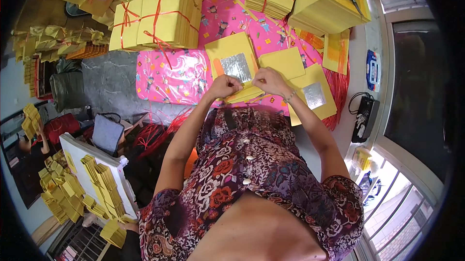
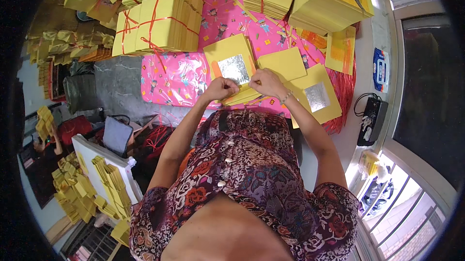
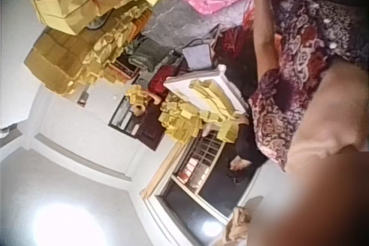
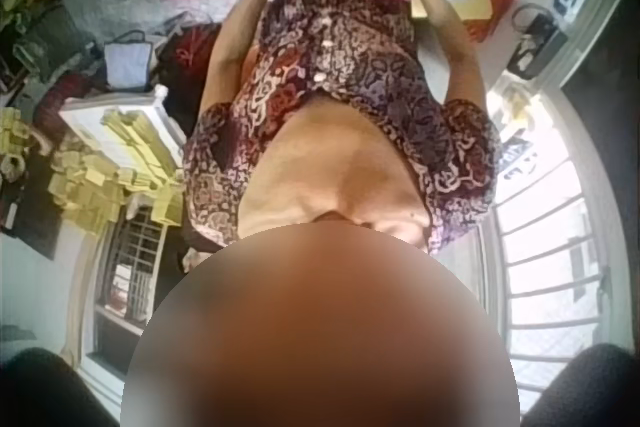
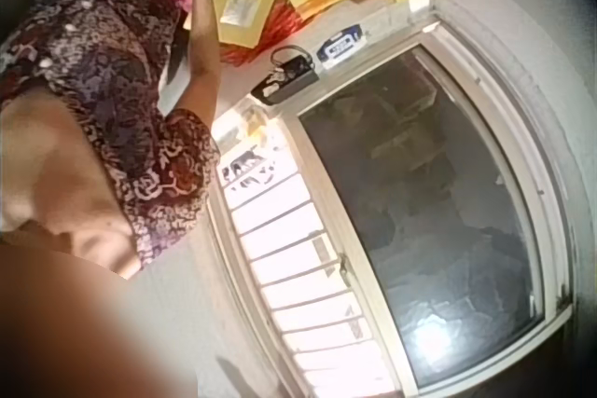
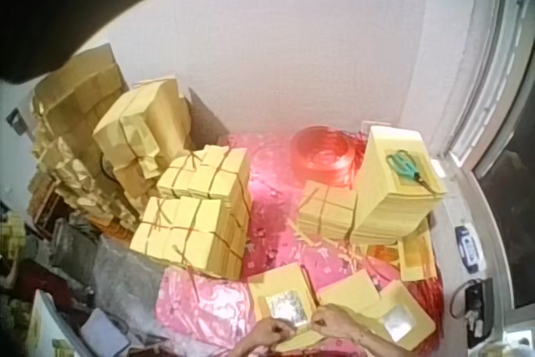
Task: Counting, stacking, and tying bundles of yellow paper sheets.
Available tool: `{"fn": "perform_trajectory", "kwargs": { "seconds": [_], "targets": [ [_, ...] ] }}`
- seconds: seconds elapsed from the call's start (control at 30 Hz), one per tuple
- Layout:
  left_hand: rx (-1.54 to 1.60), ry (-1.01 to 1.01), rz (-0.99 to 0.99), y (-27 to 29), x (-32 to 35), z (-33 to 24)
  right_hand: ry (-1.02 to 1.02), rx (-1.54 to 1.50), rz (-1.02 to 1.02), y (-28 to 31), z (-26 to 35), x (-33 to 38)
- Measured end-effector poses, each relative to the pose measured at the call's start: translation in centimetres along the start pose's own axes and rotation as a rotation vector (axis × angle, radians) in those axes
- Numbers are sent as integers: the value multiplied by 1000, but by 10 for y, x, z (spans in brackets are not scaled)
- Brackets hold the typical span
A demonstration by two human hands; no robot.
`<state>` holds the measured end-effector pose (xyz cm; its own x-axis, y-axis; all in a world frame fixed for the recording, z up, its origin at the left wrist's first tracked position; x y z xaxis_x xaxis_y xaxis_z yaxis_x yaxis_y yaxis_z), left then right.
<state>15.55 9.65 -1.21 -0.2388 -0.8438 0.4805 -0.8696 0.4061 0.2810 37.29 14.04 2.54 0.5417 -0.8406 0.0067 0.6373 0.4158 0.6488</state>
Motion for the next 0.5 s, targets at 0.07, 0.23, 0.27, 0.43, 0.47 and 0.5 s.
{"fn": "perform_trajectory", "kwargs": {
  "seconds": [0.07, 0.23, 0.27, 0.43, 0.47, 0.5],
  "targets": [
    [-16, -5, 2, 0, 0, -4, -6, 6, 5, 0, -1, 0],
    [-18, 14, -25, 2, 4, -7, 47, 47, -25, -3, 1, -1],
    [-9, -13, -57, 2, 6, -4, 56, 47, -23, -4, 3, -2],
    [-417, -357, -269, 3, 21, -38, -24, 9, -66, 3, 8, -9],
    [-585, -490, -334, 6, 22, -42, -13, 10, -68, 5, 12, -13],
    [-640, -325, -243, 10, 20, -47, -49, -53, -109, 7, 14, -16]
  ]
}}
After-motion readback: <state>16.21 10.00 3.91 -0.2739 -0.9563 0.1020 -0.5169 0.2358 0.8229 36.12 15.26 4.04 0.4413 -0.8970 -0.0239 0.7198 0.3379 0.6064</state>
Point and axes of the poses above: each hand's wrist, its own x-axis away from the middle knuckle, its own y-axis out of the back of the hand, z = x × y, the point moved 2 cm from there along -x, towards the middle knuckle, and after that the axes turned 10 degrees about -z, right-handed, at the moved point
